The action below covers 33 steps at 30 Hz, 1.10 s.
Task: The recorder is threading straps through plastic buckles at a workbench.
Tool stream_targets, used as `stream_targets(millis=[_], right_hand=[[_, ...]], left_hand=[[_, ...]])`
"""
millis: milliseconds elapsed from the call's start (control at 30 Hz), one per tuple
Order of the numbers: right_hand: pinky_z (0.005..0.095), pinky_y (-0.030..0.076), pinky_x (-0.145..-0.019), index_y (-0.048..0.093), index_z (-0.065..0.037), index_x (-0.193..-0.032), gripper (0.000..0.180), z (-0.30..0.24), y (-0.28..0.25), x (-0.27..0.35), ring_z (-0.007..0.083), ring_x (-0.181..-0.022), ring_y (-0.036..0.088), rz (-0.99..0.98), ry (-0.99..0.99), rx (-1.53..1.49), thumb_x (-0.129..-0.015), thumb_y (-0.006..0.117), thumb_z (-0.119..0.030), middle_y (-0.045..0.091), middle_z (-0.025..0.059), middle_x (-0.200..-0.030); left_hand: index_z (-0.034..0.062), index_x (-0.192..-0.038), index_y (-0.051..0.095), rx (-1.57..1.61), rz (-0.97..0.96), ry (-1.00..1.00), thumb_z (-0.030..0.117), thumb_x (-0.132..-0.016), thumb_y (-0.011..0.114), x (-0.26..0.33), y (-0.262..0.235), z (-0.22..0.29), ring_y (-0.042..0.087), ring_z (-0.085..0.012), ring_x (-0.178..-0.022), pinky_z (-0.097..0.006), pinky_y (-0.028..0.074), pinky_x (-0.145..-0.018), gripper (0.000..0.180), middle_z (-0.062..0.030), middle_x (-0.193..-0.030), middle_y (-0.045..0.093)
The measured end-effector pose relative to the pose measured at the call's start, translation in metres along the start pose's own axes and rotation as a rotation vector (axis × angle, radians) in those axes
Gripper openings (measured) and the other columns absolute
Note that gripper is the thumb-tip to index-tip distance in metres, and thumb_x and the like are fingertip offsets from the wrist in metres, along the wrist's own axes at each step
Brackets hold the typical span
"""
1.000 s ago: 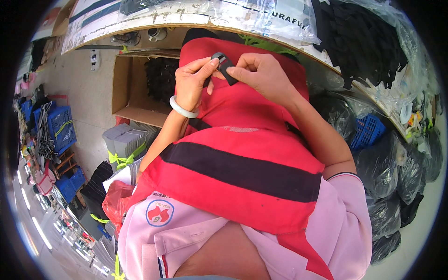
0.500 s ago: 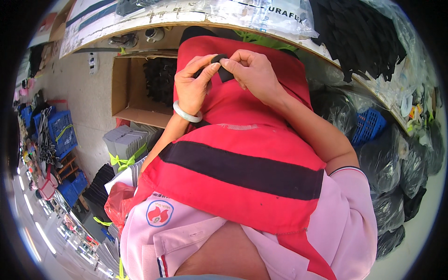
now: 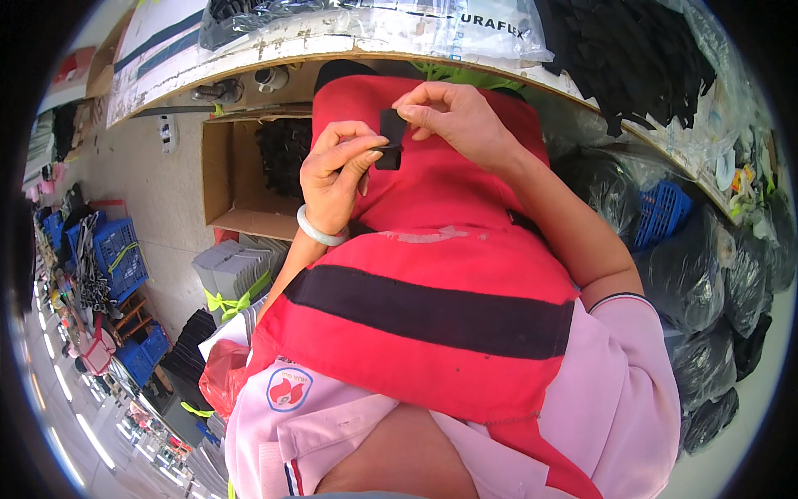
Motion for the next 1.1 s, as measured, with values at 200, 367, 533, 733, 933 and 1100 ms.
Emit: stream_targets(millis=[200,367,533,733,933,1100], right_hand=[[0.0223,0.051,-0.068,0.060,-0.002,-0.097,0.012,-0.001,0.007,0.001,0.0076,-0.073,0.060,-0.051,-0.044,-0.097,-0.091,0.065,-0.012,0.063,0.0021,-0.083],[0.0228,0.049,-0.066,0.055,-0.003,-0.095,0.011,0.015,0.015,-0.007,0.0095,-0.074,0.061,0.006,-0.029,-0.071,-0.089,0.063,-0.006,0.063,0.0049,-0.085],[0.0266,0.050,-0.071,0.062,-0.003,-0.100,0.016,-0.020,-0.016,0.022,0.0112,-0.078,0.062,0.138,-0.395,0.656,-0.088,0.068,-0.013,0.064,0.0068,-0.086],[0.0315,0.049,-0.064,0.067,-0.005,-0.089,0.013,-0.074,-0.167,0.039,0.0243,-0.069,0.061,0.789,-0.385,0.994,-0.086,0.064,-0.018,0.064,0.0085,-0.080],[0.0355,0.048,-0.083,0.070,-0.007,-0.098,0.019,-0.076,-0.174,-0.037,0.0224,-0.095,0.059,0.845,-0.424,1.781,-0.089,0.065,-0.023,0.065,0.0052,-0.098],[0.0350,0.049,-0.073,0.066,0.000,-0.086,0.018,-0.109,-0.176,-0.026,0.0321,-0.084,0.062,0.895,-0.569,1.458,-0.081,0.068,-0.017,0.066,0.0150,-0.089]], left_hand=[[0.0003,-0.099,0.071,-0.061,-0.044,0.039,-0.007,-0.085,0.064,0.003,0.000,0.007,0.054,-0.0059,-0.064,-0.019,0.041,-0.051,0.018,-0.0059,-0.098,0.060],[-0.0016,-0.100,0.070,-0.026,-0.080,-0.239,-0.007,-0.087,0.060,0.014,-0.016,0.008,0.055,-0.0064,-0.060,-0.019,0.038,-0.046,0.017,-0.0050,-0.097,0.060],[0.0000,-0.116,0.063,-0.100,0.261,-0.507,-0.002,-0.091,0.057,0.042,-0.116,-0.010,0.066,-0.0140,-0.077,-0.020,0.045,-0.045,0.025,-0.0091,-0.107,0.063],[-0.0069,-0.122,0.055,0.694,0.736,-0.422,0.004,-0.094,0.056,0.102,-0.226,-0.099,0.058,-0.0286,-0.116,-0.037,0.051,-0.100,0.030,-0.0174,-0.117,0.061],[-0.0044,-0.132,0.044,0.597,0.207,-0.460,-0.005,-0.093,0.049,0.020,-0.070,-0.080,0.060,-0.0302,-0.112,-0.038,0.052,-0.097,0.038,-0.0197,-0.121,0.057],[0.0013,-0.139,0.039,0.510,-0.040,-0.427,0.004,-0.100,0.042,-0.008,-0.009,-0.043,0.068,-0.0241,-0.085,-0.031,0.058,-0.071,0.039,-0.0210,-0.111,0.062]])
Point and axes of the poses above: each hand's wrist, its own x-axis away from the middle knuckle, its own y-axis out of the palm, z = x × y, the point moved 5 cm from there along -x, towards the middle knuckle
